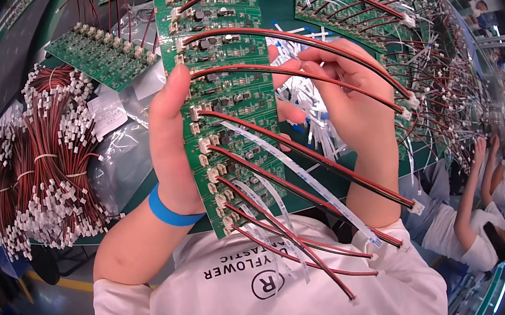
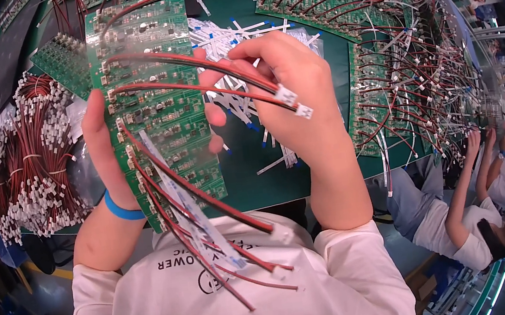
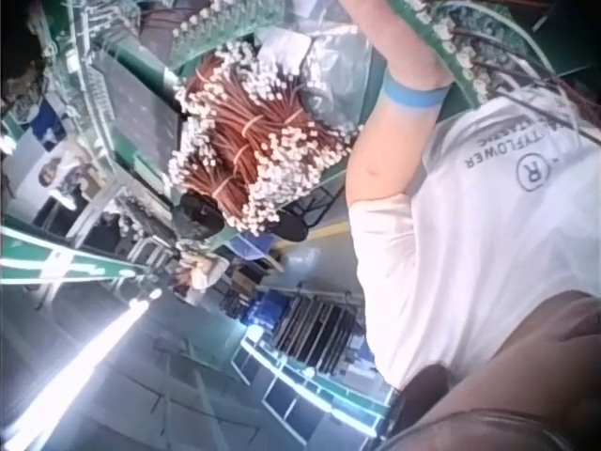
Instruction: The person assembles electronic components by hand, connecting wire bundles to printed circuit boards.
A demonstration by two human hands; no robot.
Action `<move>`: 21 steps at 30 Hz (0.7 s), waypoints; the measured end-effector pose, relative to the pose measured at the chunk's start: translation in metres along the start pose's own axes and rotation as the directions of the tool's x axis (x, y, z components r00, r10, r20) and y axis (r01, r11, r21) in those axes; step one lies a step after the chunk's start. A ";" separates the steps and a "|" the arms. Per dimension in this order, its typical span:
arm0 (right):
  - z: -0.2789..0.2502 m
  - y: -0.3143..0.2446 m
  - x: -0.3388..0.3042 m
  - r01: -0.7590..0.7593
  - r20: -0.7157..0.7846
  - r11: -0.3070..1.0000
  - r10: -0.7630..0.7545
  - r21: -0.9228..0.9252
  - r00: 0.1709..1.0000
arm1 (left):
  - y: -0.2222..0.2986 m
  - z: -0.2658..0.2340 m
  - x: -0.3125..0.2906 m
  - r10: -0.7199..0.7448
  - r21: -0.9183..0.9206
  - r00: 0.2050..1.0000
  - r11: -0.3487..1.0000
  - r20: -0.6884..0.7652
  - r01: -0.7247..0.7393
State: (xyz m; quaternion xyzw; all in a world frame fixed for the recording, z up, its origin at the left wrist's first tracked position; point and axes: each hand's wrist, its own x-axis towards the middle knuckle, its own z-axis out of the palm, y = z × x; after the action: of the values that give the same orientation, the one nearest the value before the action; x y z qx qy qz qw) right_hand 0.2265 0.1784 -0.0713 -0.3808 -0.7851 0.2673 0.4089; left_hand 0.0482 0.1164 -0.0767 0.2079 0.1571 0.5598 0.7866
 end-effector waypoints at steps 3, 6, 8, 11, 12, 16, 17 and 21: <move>0.001 -0.002 -0.001 -0.018 -0.026 0.999 0.019 0.027 0.999 | -0.003 0.005 0.000 -0.015 -0.130 1.000 0.991 0.018 0.017; 0.015 -0.034 -0.006 -0.218 -0.018 0.853 0.257 0.475 0.966 | -0.005 0.005 -0.004 -0.038 -0.201 0.998 0.979 -0.043 0.028; 0.017 -0.041 -0.008 -0.143 -0.017 0.942 0.156 0.303 0.988 | -0.005 0.008 -0.007 -0.057 -0.158 0.989 0.987 -0.139 0.035; 0.013 -0.044 -0.011 -0.048 0.119 0.999 0.045 0.018 0.992 | -0.005 0.010 -0.005 -0.067 -0.048 0.960 0.997 -0.273 0.056; 0.016 -0.044 -0.009 0.017 0.115 0.999 -0.022 0.042 0.993 | -0.005 0.001 -0.007 -0.058 -0.143 0.994 0.989 -0.094 0.044; 0.024 -0.041 -0.012 0.040 0.104 0.988 -0.056 0.147 0.993 | -0.009 -0.005 -0.004 -0.038 -0.208 0.992 0.976 0.118 0.062; 0.025 -0.040 -0.013 0.027 0.098 0.984 -0.044 0.174 0.994 | -0.009 -0.001 -0.004 -0.039 -0.209 0.993 0.976 0.115 0.062; 0.025 -0.039 -0.012 0.047 0.105 0.990 -0.062 0.136 0.993 | -0.010 0.016 -0.002 -0.066 0.033 0.971 0.997 -0.230 0.075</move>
State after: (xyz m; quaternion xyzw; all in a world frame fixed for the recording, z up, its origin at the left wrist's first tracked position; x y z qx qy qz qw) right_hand 0.1952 0.1433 -0.0609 -0.3157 -0.7968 0.3283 0.3971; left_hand 0.0637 0.1088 -0.0678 0.1529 0.2654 0.5484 0.7781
